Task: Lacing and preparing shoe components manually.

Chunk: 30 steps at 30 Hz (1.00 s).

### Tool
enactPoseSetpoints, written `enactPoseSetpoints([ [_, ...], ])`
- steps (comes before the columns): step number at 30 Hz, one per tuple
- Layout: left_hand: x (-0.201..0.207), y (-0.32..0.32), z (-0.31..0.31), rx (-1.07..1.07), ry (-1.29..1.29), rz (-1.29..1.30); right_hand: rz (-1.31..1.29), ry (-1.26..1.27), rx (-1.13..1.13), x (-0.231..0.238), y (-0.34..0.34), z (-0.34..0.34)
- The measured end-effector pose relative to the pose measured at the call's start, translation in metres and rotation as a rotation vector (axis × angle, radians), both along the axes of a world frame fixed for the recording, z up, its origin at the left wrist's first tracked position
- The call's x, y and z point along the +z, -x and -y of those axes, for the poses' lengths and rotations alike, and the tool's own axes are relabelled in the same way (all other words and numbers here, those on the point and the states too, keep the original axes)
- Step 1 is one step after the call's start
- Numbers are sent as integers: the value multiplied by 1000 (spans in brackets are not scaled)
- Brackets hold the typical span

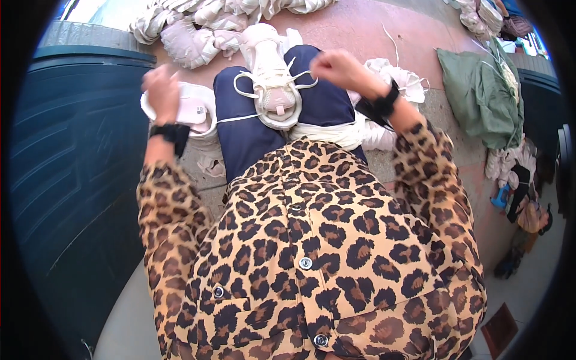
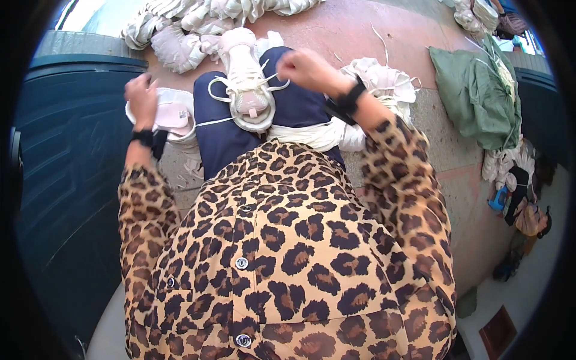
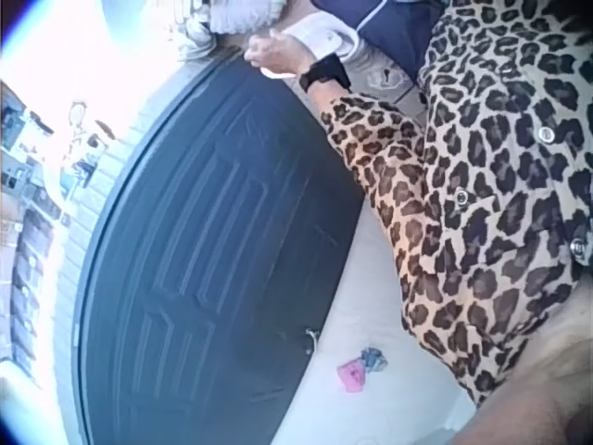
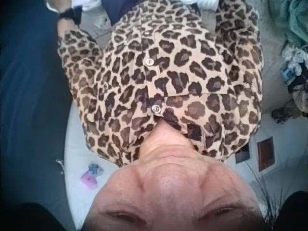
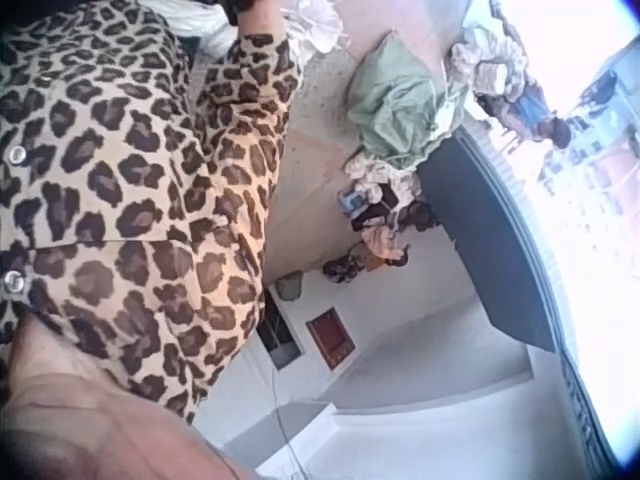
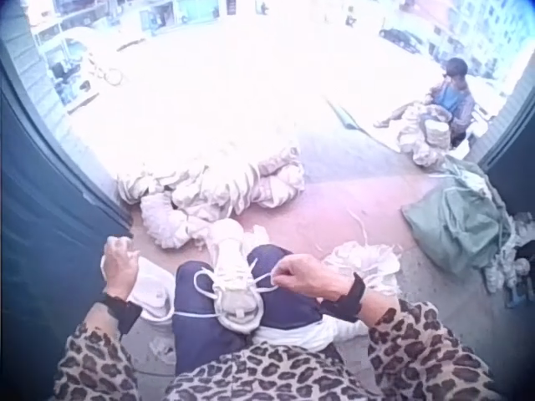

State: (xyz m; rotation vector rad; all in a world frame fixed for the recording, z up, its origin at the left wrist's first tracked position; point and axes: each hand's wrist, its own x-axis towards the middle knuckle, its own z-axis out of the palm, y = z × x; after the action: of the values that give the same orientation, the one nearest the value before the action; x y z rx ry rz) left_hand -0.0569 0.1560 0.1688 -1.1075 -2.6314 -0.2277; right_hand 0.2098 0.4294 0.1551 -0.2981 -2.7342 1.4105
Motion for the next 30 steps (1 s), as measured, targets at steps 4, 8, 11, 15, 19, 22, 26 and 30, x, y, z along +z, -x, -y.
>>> enactPoseSetpoints([
  [4,9,-6,70,276,244,-58,114,-43,121,-4,-78,28],
  [8,15,-10,83,451,220,4,93,-226,144,-13,-95,53],
  [11,14,-4,91,484,173,136,102,-463,191,-12,-90,57],
  [15,2,0,112,370,142,338,109,-464,253,-7,-88,50],
  [19,0,-1,117,377,-120,338,57,-386,227,-5,-87,48],
  [22,34,4,104,380,-612,473,161,361,-161,10,-75,53],
  [26,94,-12,69,293,-938,700,-29,841,-242,80,-58,34],
  [30,116,-38,28,218,-862,820,-285,1080,-139,147,-34,7],
])
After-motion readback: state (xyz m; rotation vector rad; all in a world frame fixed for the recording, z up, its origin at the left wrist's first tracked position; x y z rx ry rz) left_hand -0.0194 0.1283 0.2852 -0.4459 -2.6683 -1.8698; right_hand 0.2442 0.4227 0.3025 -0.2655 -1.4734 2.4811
